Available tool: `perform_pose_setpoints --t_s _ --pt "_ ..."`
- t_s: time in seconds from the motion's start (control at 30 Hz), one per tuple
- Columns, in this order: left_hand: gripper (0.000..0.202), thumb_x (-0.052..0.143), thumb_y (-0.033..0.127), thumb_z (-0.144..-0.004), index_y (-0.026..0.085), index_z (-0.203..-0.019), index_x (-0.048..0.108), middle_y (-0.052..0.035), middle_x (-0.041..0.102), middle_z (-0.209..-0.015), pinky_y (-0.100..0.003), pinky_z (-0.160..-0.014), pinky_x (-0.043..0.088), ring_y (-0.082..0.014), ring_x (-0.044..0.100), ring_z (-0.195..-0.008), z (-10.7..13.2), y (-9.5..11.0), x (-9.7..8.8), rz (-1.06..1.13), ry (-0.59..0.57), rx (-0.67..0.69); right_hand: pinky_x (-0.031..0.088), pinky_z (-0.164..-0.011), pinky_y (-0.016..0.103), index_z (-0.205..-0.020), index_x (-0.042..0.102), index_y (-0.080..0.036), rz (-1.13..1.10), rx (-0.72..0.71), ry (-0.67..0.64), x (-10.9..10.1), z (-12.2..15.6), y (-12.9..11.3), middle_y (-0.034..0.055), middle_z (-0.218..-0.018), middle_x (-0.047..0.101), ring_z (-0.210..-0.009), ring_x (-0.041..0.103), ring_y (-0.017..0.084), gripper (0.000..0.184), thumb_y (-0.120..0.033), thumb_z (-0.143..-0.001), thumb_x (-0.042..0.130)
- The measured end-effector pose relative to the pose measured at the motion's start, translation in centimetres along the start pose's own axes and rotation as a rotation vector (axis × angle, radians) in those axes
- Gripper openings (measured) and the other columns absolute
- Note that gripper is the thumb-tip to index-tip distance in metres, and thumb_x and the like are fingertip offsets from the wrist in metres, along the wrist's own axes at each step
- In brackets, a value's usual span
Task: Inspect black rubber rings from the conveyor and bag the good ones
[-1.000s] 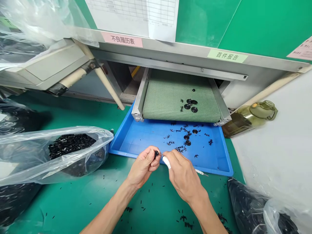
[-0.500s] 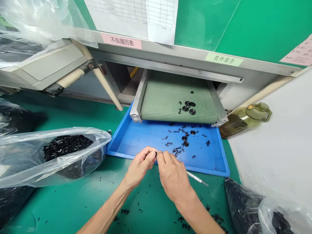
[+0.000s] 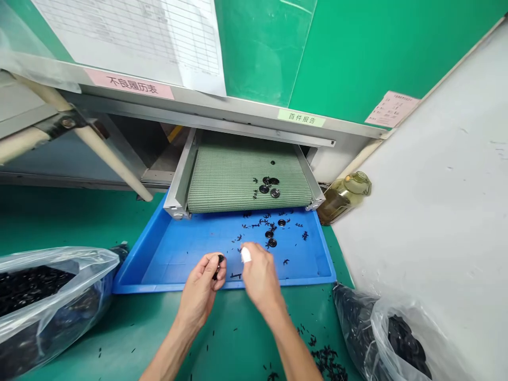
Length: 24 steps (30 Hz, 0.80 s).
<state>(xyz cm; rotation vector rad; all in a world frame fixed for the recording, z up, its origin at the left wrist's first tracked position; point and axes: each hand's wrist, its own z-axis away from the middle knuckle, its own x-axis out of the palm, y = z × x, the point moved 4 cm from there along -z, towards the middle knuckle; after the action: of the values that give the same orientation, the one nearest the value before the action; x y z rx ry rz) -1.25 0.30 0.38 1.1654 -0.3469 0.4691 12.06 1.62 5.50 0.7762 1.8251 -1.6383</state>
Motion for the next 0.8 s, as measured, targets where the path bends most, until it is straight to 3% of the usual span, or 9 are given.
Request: perform_pose_setpoints --t_s 0.1,0.23,0.37,0.5,0.57,0.63,0.7,0.8 --pt "0.017 0.067 0.028 -0.073 0.015 -0.078 0.056 -0.0012 0.054 -0.074 -0.014 -0.041 0.03 -0.0064 0.043 -0.057 -0.5 0.4 -0.6 0.17 0.016 -0.121 0.042 -0.076 0.029 -0.099 0.065 -0.017 0.213 -0.034 0.12 -4.9 -4.3 2.4 0.0068 -0.092 0.065 -0.082 0.058 0.019 0.031 -0.009 -0.081 0.041" --pt "0.011 0.067 0.018 -0.069 0.015 -0.074 0.057 -0.0019 0.055 -0.076 -0.012 -0.037 0.031 -0.0049 0.043 -0.054 -0.4 0.6 -1.1 0.345 0.02 -0.228 0.04 -0.081 0.031 -0.102 0.067 -0.017 0.421 -0.013 0.235 -10.4 -12.8 4.1 0.0097 -0.098 0.064 -0.09 0.058 0.022 0.036 -0.007 -0.079 0.042" --pt "0.014 0.066 0.012 -0.068 0.013 -0.081 0.062 -0.0032 0.057 -0.078 -0.011 -0.037 0.034 -0.005 0.046 -0.055 0.0 0.8 -0.6 0.389 0.012 -0.258 0.039 -0.082 0.028 -0.113 0.064 -0.016 0.412 0.02 0.159 -10.6 -20.9 4.9 0.01 -0.106 0.064 -0.097 0.057 0.021 0.041 -0.007 -0.077 0.046" --pt "0.01 0.063 0.014 -0.073 0.012 -0.082 0.065 -0.0059 0.058 -0.078 -0.014 -0.039 0.04 -0.0079 0.051 -0.058 0.3 1.1 -0.5 0.41 0.048 -0.271 0.041 -0.076 0.025 -0.111 0.066 -0.013 0.37 0.037 0.104 -9.5 -25.4 5.1 0.0085 -0.094 0.068 -0.09 0.059 0.019 0.039 -0.008 -0.075 0.051" --pt "0.008 0.064 0.017 -0.075 0.011 -0.08 0.065 -0.0066 0.058 -0.08 -0.014 -0.041 0.042 -0.0083 0.052 -0.059 0.3 1.2 -0.7 0.402 0.063 -0.262 0.041 -0.074 0.025 -0.106 0.068 -0.011 0.355 0.031 0.095 -9.8 -25.5 4.5 0.0085 -0.092 0.068 -0.086 0.06 0.018 0.037 -0.007 -0.073 0.051" --pt "0.01 0.065 0.021 -0.077 0.012 -0.081 0.066 -0.0062 0.059 -0.081 -0.013 -0.04 0.041 -0.0076 0.052 -0.059 0.3 1.3 -0.8 0.382 0.076 -0.253 0.041 -0.075 0.025 -0.103 0.069 -0.013 0.34 -0.009 0.084 -10.3 -23.9 3.1 0.0071 -0.093 0.068 -0.087 0.059 0.017 0.037 -0.006 -0.072 0.051" --pt "0.017 0.066 0.026 -0.077 0.011 -0.085 0.066 -0.0058 0.059 -0.081 -0.012 -0.038 0.037 -0.0061 0.05 -0.058 0.3 1.4 -0.6 0.341 0.064 -0.25 0.041 -0.076 0.025 -0.101 0.069 -0.017 0.304 -0.112 0.027 -10.1 -20.6 1.2 0.0041 -0.096 0.068 -0.088 0.059 0.016 0.035 -0.007 -0.072 0.052" --pt "0.028 0.067 0.034 -0.077 0.01 -0.091 0.067 -0.0064 0.06 -0.082 -0.012 -0.039 0.033 -0.0055 0.049 -0.058 0.5 1.6 0.6 0.282 -0.015 -0.218 0.042 -0.073 0.026 -0.097 0.07 -0.02 0.173 -0.323 -0.177 -7.7 -13.2 -1.7 0.0023 -0.094 0.066 -0.083 0.058 0.016 0.031 -0.01 -0.076 0.05"
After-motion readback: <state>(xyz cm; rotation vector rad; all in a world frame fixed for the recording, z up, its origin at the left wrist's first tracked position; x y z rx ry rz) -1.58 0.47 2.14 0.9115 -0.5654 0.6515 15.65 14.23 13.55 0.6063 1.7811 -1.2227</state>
